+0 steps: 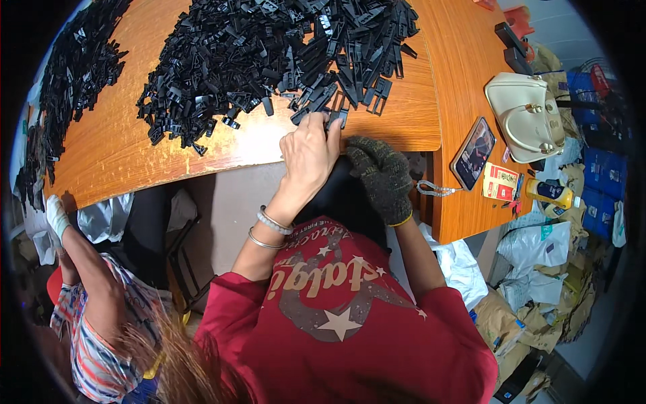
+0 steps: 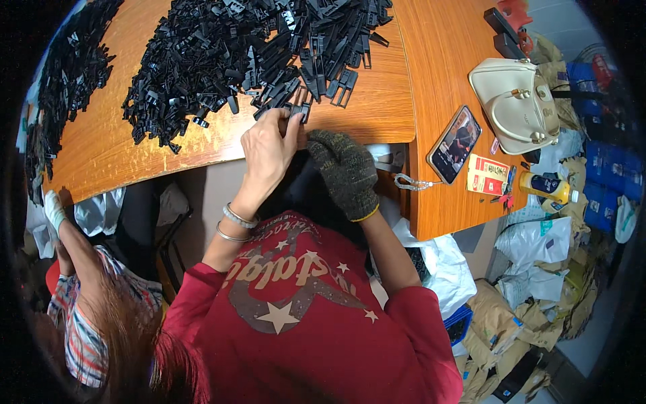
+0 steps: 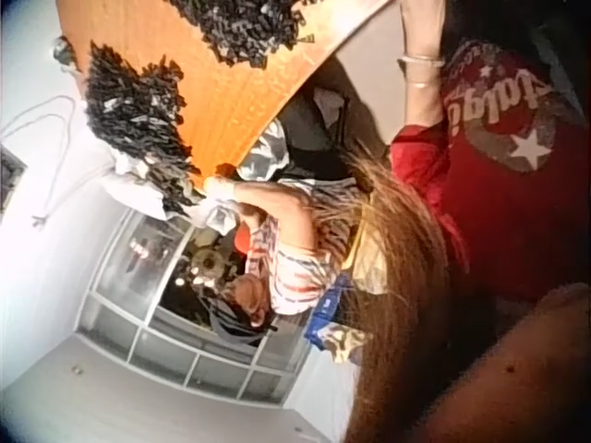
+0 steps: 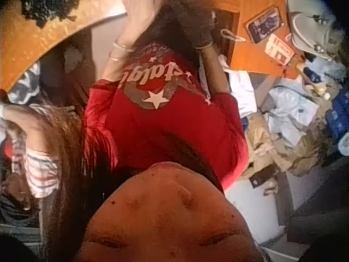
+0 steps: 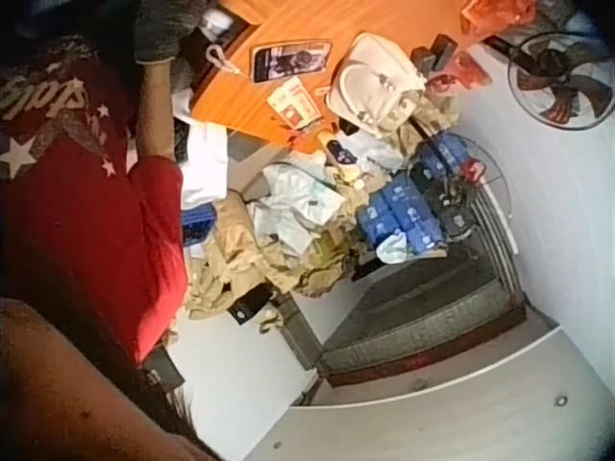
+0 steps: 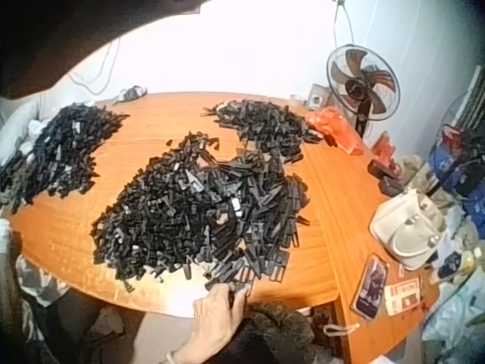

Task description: The person is inspecting and sorting small black plastic clips/components on a wooden workbench.

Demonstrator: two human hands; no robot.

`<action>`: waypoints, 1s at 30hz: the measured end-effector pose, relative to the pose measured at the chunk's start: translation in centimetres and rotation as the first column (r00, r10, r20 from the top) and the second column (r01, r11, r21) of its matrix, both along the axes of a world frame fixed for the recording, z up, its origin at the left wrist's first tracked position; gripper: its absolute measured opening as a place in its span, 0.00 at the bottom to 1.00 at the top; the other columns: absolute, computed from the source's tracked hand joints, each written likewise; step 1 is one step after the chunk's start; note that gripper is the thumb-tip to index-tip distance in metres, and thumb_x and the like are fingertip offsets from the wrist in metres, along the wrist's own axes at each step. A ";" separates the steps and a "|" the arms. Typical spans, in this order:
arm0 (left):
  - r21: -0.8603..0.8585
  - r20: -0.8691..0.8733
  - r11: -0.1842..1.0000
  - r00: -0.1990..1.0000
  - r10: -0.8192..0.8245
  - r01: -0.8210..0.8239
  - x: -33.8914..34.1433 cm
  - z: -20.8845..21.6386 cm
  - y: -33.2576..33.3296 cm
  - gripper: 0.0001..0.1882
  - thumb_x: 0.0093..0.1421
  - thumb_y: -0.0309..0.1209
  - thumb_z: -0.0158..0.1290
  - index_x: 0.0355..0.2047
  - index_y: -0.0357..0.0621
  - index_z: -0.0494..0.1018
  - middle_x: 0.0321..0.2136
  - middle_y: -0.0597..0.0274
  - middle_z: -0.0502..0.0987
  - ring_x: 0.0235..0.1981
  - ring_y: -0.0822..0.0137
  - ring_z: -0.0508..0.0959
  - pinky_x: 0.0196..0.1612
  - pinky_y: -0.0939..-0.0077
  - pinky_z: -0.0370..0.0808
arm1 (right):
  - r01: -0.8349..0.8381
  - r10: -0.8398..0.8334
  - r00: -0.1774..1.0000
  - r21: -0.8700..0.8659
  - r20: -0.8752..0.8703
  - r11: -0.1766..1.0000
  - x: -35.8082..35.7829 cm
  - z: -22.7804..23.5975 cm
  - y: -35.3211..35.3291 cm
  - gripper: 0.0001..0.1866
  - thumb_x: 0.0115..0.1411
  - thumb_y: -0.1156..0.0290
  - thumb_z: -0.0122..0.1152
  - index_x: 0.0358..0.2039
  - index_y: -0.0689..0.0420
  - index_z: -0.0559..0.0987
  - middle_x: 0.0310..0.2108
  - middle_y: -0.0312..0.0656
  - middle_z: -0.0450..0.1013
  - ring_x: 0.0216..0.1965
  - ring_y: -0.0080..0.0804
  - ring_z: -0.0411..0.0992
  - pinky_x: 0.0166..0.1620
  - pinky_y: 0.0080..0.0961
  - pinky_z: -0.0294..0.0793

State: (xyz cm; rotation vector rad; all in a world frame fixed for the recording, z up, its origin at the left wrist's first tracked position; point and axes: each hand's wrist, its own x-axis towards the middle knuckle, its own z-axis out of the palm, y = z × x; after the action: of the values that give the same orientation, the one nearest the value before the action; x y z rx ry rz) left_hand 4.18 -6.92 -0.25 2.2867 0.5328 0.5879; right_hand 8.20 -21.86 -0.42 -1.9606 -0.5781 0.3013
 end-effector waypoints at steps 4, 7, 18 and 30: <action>-0.040 0.007 0.999 1.000 0.000 0.000 -0.3 -0.4 -0.2 0.10 0.60 0.32 0.54 0.27 0.37 0.72 0.23 0.47 0.77 0.21 0.45 0.76 0.24 0.56 0.71 | -0.018 0.017 0.999 -0.026 -0.036 1.000 -0.2 0.3 0.4 0.11 0.57 0.73 0.61 0.41 0.60 0.81 0.36 0.49 0.78 0.38 0.43 0.77 0.41 0.34 0.75; -0.011 0.027 1.000 1.000 0.012 -0.012 -0.5 -0.5 -0.2 0.10 0.60 0.32 0.55 0.26 0.37 0.73 0.20 0.49 0.76 0.19 0.49 0.76 0.24 0.59 0.71 | -0.052 0.059 0.990 0.059 -0.127 0.997 -0.5 0.2 0.6 0.11 0.58 0.74 0.60 0.42 0.60 0.80 0.36 0.47 0.78 0.38 0.42 0.77 0.42 0.33 0.75; -0.432 0.063 0.900 0.998 -0.025 0.049 -3.1 1.3 -0.4 0.09 0.55 0.25 0.59 0.22 0.35 0.70 0.14 0.55 0.70 0.12 0.63 0.70 0.18 0.69 0.65 | -0.051 0.054 0.998 0.140 -0.017 0.989 -1.6 2.2 2.7 0.23 0.58 0.81 0.58 0.55 0.61 0.72 0.46 0.46 0.75 0.47 0.38 0.75 0.51 0.29 0.73; 0.114 -0.083 0.992 0.995 -0.050 0.059 0.1 -0.5 0.5 0.09 0.60 0.34 0.54 0.34 0.42 0.72 0.24 0.52 0.78 0.23 0.49 0.78 0.23 0.60 0.72 | 0.103 -0.099 0.987 -0.025 0.124 0.994 0.0 1.0 0.3 0.15 0.58 0.75 0.62 0.47 0.62 0.78 0.41 0.46 0.77 0.41 0.33 0.76 0.45 0.28 0.75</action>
State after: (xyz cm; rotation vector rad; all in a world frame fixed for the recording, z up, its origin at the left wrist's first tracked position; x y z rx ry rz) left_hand 4.31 -6.41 -0.77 2.4357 0.4836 0.5145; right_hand 8.16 -21.57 0.62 -2.0412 -0.5535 0.1282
